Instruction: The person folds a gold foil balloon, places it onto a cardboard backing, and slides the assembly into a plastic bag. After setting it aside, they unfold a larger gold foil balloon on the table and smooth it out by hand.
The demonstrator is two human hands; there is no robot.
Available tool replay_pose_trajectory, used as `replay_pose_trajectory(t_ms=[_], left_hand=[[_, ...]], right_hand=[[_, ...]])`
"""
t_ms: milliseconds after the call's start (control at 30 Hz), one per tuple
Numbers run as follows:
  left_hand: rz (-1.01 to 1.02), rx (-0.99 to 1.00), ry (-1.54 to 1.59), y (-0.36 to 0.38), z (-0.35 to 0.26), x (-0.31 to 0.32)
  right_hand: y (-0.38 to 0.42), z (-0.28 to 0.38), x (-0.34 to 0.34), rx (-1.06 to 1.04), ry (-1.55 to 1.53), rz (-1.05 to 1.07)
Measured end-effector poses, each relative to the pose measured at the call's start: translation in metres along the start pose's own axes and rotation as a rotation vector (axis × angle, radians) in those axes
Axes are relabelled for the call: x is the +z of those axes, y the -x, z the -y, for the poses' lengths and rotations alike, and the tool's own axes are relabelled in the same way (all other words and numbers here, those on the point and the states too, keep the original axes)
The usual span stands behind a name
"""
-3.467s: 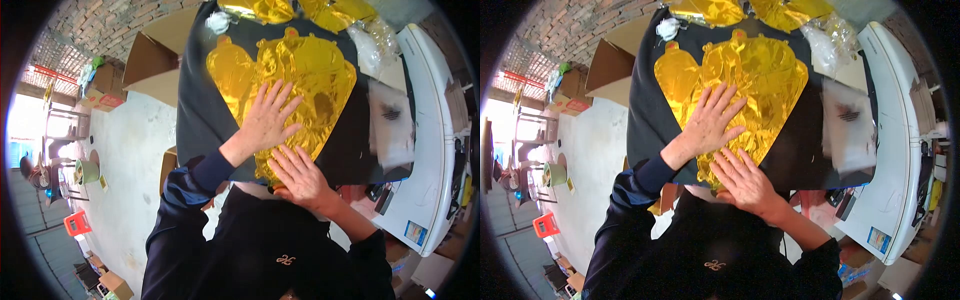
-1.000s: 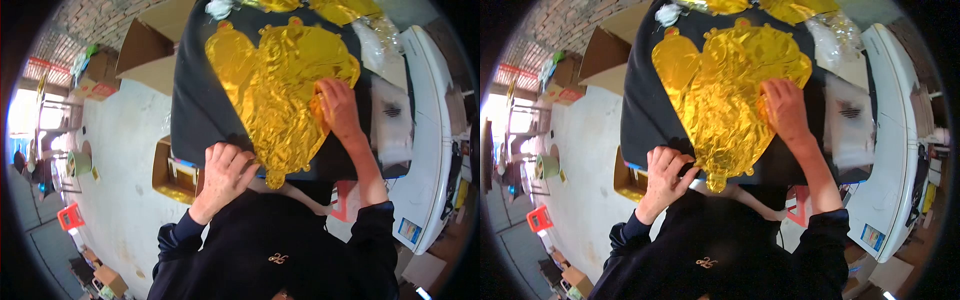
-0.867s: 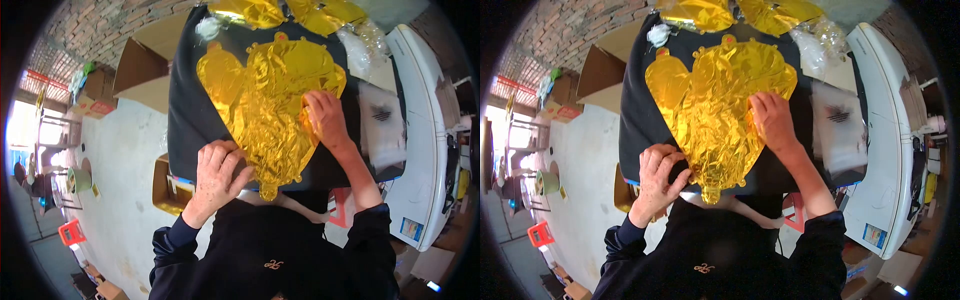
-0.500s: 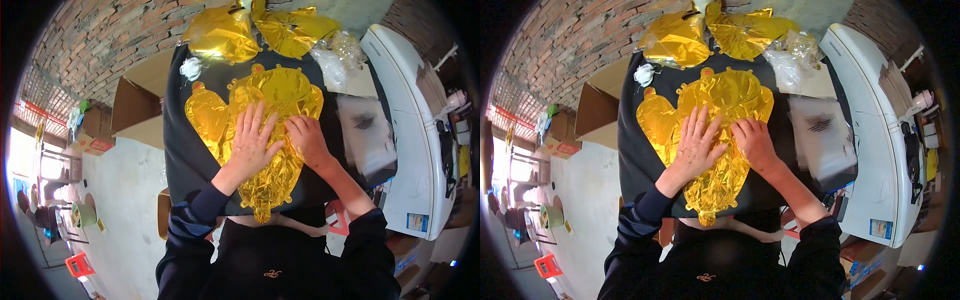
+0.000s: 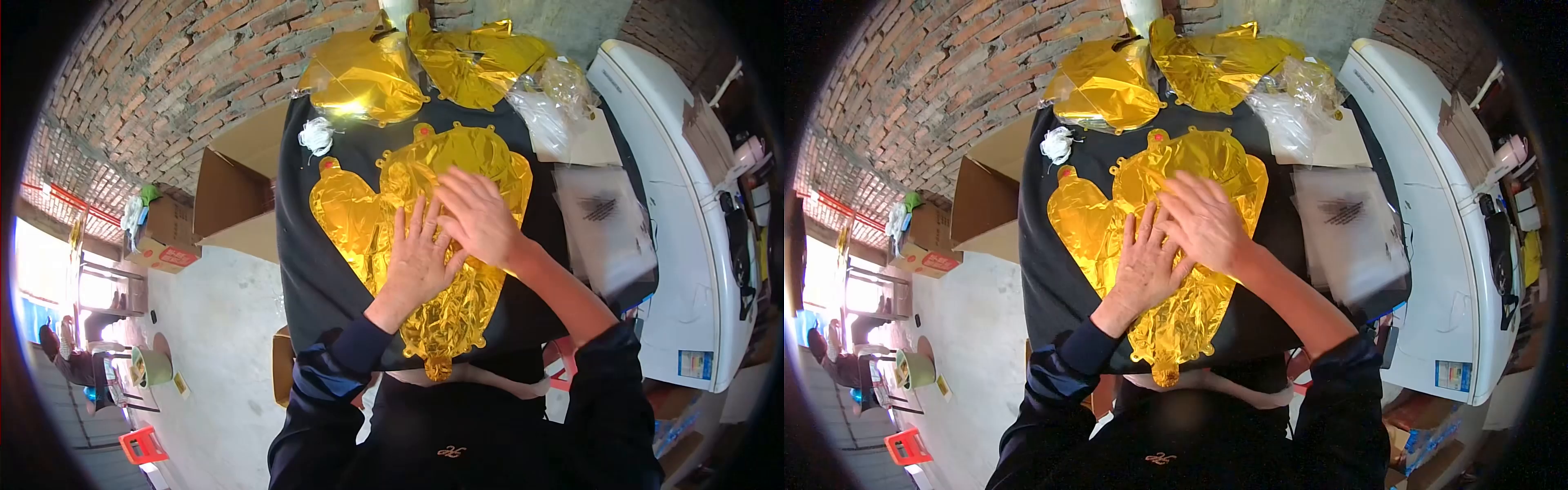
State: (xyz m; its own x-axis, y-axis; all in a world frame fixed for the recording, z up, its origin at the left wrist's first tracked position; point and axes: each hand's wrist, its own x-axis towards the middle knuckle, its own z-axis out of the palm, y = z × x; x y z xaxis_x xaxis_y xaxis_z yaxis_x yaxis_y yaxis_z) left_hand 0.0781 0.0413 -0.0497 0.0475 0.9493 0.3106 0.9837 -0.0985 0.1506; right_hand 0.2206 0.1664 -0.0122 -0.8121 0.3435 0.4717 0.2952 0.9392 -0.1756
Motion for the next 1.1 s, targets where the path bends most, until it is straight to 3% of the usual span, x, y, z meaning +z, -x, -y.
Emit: replay_pose_trajectory(t_ms=[133, 233, 333, 433, 533, 633, 667, 767, 967, 1100], left_hand=[[0.061, -0.016, 0.046, 0.001, 0.002, 0.006], [0.104, -0.027, 0.023, 0.0, 0.002, 0.004], [0.144, -0.019, -0.021, -0.003, -0.001, -0.006], [0.031, -0.012, 0.001, -0.003, -0.002, -0.002], [0.103, -0.022, -0.01, -0.003, -0.002, -0.005], [0.079, -0.013, -0.022, -0.003, -0.002, -0.005], [0.068, -0.01, -0.024, -0.002, -0.002, -0.005], [0.055, -0.015, -0.014, -0.002, -0.003, -0.007], [0.036, -0.007, -0.014, 0.0, -0.002, -0.005], [0.006, -0.002, 0.003, 0.001, -0.002, -0.005]], right_hand=[[-0.043, 0.003, 0.026, -0.019, -0.309, 0.369], [-0.06, -0.004, 0.034, -0.056, -0.251, 0.562], [-0.062, -0.025, 0.037, -0.01, -0.233, 0.548], [-0.065, -0.058, 0.051, 0.002, -0.058, 0.46], [-0.073, -0.083, 0.047, 0.063, 0.08, 0.378], [-0.081, -0.118, 0.046, 0.108, 0.457, 0.274], [-0.082, -0.136, 0.046, 0.031, 0.583, 0.058], [-0.089, -0.141, -0.005, 0.297, 0.492, 0.261], [-0.061, -0.143, -0.012, 0.71, 0.327, 0.283], [-0.066, -0.153, -0.006, 0.829, 0.164, 0.391]])
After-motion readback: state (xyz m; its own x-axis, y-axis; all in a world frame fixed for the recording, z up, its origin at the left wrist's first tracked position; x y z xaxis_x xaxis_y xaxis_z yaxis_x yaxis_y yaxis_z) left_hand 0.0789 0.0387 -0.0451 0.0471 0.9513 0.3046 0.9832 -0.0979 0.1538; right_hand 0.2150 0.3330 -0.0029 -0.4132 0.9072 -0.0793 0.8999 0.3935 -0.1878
